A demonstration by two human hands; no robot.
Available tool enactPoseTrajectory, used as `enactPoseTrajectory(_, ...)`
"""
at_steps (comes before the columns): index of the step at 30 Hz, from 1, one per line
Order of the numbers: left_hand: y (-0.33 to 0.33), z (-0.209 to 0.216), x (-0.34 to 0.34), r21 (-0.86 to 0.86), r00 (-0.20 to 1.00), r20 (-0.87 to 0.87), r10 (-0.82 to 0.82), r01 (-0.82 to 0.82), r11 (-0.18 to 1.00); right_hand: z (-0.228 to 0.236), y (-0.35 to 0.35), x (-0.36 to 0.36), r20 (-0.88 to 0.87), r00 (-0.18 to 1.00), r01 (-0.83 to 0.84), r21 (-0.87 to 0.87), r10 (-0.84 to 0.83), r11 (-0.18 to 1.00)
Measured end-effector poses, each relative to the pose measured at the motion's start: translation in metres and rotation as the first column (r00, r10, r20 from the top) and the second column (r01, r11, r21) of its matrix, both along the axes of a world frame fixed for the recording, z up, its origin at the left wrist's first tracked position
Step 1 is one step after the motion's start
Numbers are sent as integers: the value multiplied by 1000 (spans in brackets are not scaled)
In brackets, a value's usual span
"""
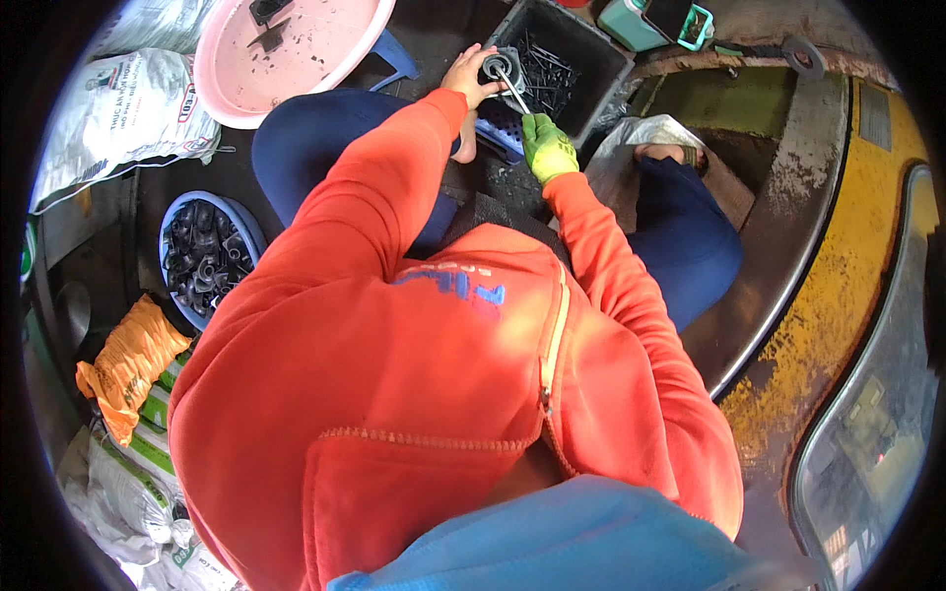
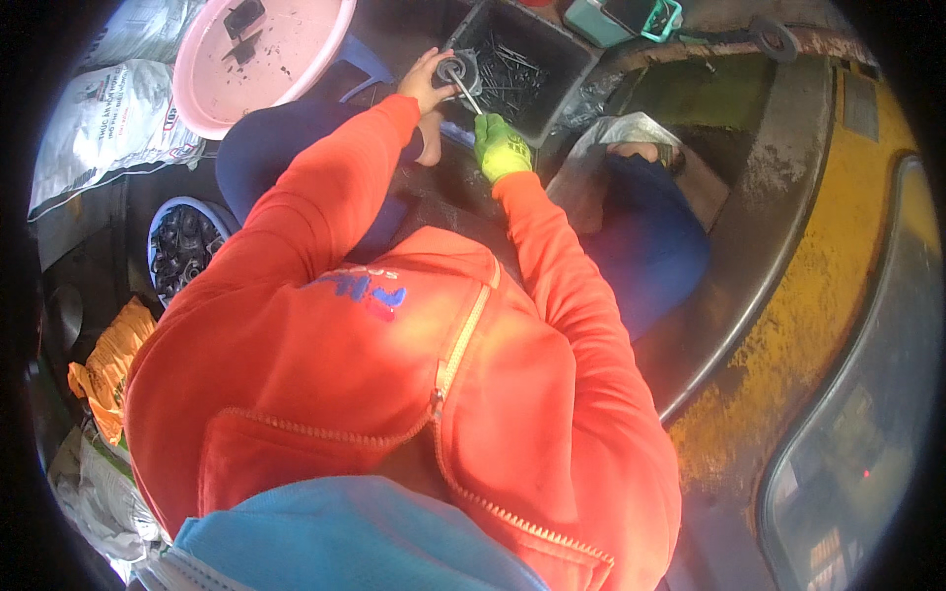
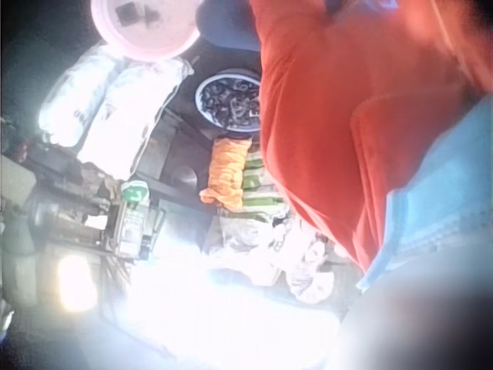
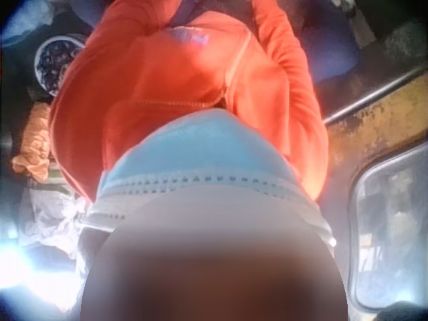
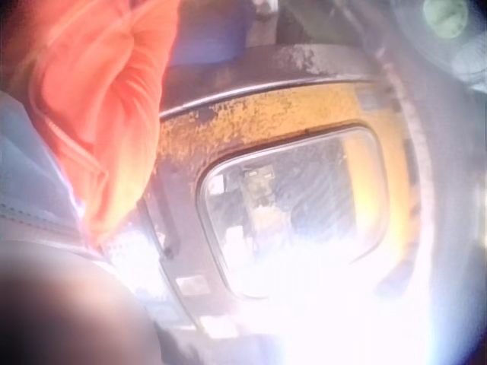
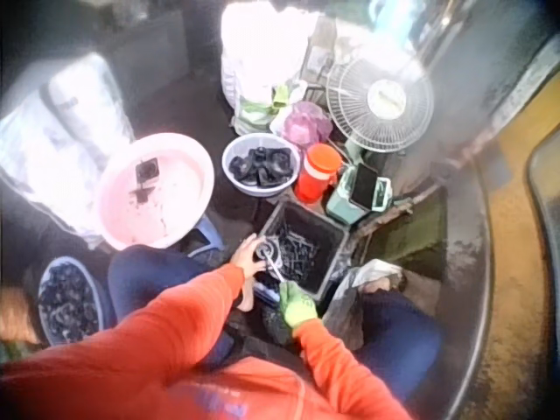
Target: The person removes small black metal parts from a pink basin and places them into a metal tray. They then use a metal tool to scrape and clean the parts in the tray.
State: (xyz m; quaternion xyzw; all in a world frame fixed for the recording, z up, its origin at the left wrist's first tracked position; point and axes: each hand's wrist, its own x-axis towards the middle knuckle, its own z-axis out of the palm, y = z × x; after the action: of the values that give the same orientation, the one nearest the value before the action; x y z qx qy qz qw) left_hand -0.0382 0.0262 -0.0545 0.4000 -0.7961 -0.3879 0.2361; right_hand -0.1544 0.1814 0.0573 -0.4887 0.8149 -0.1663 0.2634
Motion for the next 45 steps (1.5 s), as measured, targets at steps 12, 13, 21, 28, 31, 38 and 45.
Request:
enactPoseTrajectory(12, 4, 7, -1, 37, 999, -40, 20, -19, 999, -22, 7, -3, 114, 990, 104, -193, -83, 976)
enactPoseTrajectory(13, 5, 7, -2, 55, 999, -21, 31, -30, 998, -23, 8, -2, 152, 986, 105, -291, -63, 951)
enactPoseTrajectory(21, 4, 7, -1, 52, 999, -4, 43, -42, 998, -18, 5, -3, 194, 978, 109, -162, -77, 981)
enactPoseTrajectory(28, 8, 10, 1, 54, 1000, 21, 24, -25, 998, -19, 8, -3, 201, 975, 104, -13, -99, 995)
enactPoseTrajectory(31, 9, 9, 2, 29, 999, 29, 46, -47, 998, -16, 12, -2, 273, 962, 110, -291, -28, 951)
enactPoseTrajectory(38, 7, 4, 3, -7, 999, 29, -24, 24, 1000, -5, 8, 0, 142, 987, 71, -2, -70, 998)
enactPoseTrajectory(45, 8, 7, 4, 34, 999, 42, 2, -3, 999, -2, 19, -5, 137, 985, 117, -81, -105, 990)
